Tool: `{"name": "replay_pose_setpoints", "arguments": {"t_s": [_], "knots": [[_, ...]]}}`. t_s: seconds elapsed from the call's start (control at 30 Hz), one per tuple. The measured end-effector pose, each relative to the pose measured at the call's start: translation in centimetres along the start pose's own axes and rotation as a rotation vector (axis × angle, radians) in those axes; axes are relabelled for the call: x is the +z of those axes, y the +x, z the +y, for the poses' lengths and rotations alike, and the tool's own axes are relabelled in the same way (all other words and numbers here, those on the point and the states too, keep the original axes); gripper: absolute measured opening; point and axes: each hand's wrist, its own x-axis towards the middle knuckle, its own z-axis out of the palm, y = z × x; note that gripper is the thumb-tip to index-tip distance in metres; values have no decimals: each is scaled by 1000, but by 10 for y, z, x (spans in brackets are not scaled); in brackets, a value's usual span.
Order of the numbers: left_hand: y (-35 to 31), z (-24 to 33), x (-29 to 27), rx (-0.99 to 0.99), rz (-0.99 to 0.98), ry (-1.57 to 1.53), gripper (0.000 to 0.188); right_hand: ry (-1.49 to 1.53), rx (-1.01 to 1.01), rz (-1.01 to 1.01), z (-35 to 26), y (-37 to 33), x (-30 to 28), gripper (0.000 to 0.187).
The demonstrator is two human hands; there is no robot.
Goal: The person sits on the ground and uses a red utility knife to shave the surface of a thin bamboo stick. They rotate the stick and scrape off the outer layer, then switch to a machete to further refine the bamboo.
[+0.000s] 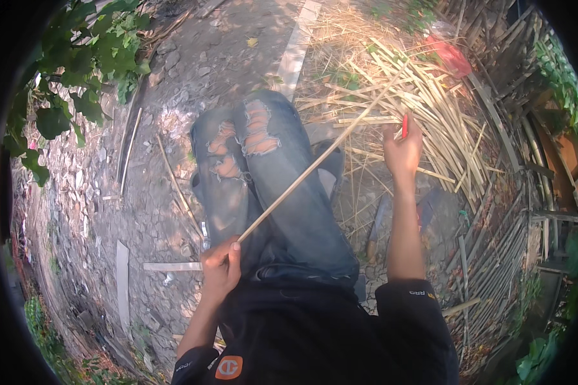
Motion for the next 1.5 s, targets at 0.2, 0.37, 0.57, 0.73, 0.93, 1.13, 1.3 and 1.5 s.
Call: {"name": "replay_pose_setpoints", "arguments": {"t_s": [0.2,0.37,0.57,0.73,0.93,1.13,1.3,1.5], "knots": [[-1,10,17,151,43,218,20,272,243,-327,-17,-60,26,47],[15,25,25,294,98,320,25,437,197,-403,-37,-68,50,40],[29,23,23,-172,-133,-214,19,593,209,-502,-58,-50,43,45],[35,26,27,-176,-227,-318,17,312,125,-494,-64,-48,41,37],[50,30,50,64,48,-83,15,-245,-100,-570,-77,-82,39,34],[60,35,61,111,42,27,17,-419,-319,-718,-82,-122,36,35],[63,36,62,131,28,79,18,-485,-358,-694,-75,-133,40,36],[60,26,61,197,60,168,19,-543,-327,-633,-71,-142,52,38]]}}
